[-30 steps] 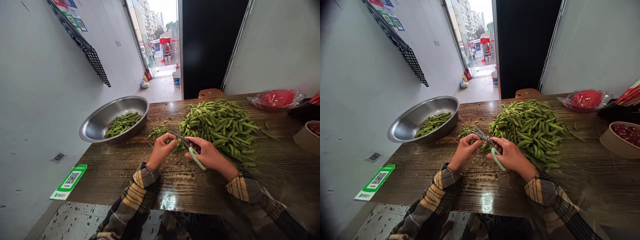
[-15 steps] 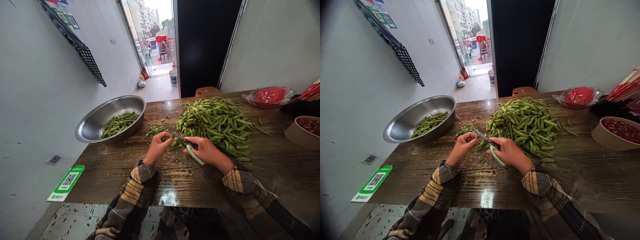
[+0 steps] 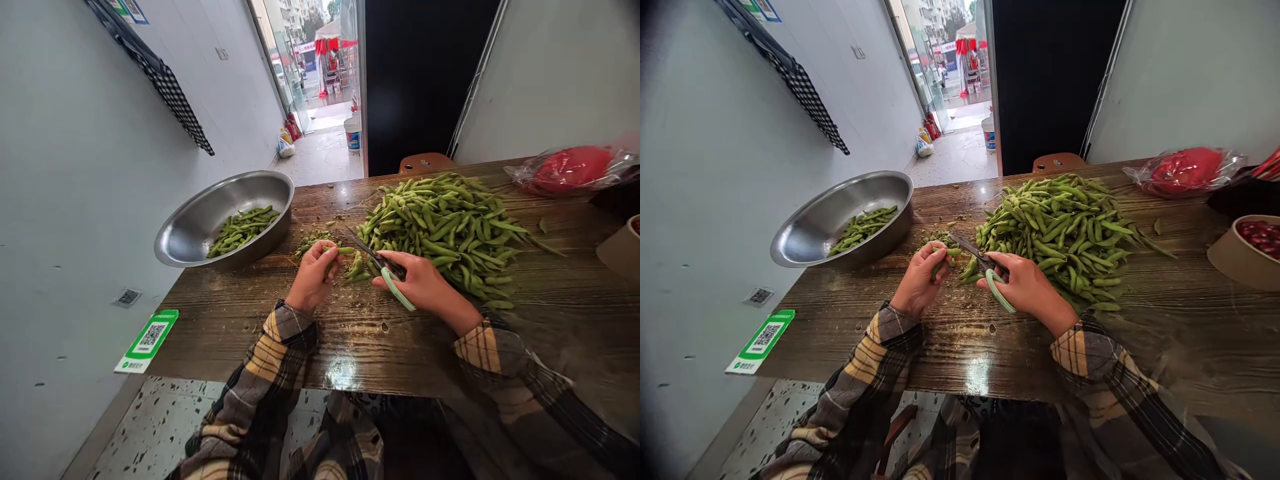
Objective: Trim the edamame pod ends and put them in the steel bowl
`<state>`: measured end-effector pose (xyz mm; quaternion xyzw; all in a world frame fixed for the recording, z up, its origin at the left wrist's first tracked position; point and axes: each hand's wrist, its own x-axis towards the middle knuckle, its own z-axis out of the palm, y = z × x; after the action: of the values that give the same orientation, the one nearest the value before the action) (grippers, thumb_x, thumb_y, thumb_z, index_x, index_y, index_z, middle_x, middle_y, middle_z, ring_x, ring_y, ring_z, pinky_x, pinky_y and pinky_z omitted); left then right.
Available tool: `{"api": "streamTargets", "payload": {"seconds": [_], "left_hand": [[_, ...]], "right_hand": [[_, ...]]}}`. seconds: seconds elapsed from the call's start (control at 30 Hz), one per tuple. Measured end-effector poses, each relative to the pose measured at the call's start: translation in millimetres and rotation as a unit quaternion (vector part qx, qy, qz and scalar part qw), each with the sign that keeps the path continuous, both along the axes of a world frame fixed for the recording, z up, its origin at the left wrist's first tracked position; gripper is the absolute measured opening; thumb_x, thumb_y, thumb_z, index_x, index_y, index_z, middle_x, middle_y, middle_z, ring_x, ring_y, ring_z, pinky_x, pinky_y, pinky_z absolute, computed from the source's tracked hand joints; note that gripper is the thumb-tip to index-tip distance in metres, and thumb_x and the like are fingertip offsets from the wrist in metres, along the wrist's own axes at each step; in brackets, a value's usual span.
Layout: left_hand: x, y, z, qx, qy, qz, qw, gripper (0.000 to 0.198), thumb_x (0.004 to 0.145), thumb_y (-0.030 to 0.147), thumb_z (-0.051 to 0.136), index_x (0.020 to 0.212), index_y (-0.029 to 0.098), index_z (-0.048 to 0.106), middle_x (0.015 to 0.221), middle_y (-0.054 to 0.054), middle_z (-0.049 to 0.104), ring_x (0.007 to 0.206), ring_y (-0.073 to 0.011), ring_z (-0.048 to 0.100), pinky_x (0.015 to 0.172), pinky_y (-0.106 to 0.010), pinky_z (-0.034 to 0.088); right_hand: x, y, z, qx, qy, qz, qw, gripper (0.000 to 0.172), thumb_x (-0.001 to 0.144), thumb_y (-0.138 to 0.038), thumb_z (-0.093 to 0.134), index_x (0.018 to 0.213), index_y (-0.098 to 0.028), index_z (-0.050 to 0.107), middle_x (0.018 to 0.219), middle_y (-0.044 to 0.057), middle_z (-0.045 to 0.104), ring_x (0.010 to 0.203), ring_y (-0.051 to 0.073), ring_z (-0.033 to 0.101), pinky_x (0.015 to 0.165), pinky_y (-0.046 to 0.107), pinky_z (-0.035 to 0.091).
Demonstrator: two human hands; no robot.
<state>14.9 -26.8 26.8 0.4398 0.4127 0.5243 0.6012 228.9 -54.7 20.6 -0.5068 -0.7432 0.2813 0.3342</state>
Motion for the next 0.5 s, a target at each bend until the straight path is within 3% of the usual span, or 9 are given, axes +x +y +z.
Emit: {"api": "streamTargets", "payload": {"seconds": [0.27,0.5], "left_hand": [[2.0,-3.4,3.9,-0.015,-0.042,-0.001,0.999,0.029,0.069,0.03,0.074,0.083,0.016,0.053,0.068,0.002,0.061,0.04,-0.0014,0.037,0.036,-0.015,0.018],[5.7,-4.0,3.1,-0.023,-0.032,-0.018,0.999,0.03,0.069,0.032,0.075,0.081,0.016,0.052,0.069,0.002,0.059,0.04,-0.0011,0.037,0.037,-0.015,0.018]], "right_hand": [[-2.4,-0.9,-1.5,0.018,-0.023,0.016,0.999,0.056,0.075,-0.041,0.069,0.125,-0.017,0.06,0.09,0.005,0.065,0.072,0.018,0.06,0.066,0.031,0.049],[-1.9,0.1,-5.4,0.041,-0.024,0.024,0.999,0.057,0.075,-0.042,0.07,0.126,-0.021,0.057,0.092,0.004,0.063,0.076,0.019,0.06,0.071,0.032,0.05]]}}
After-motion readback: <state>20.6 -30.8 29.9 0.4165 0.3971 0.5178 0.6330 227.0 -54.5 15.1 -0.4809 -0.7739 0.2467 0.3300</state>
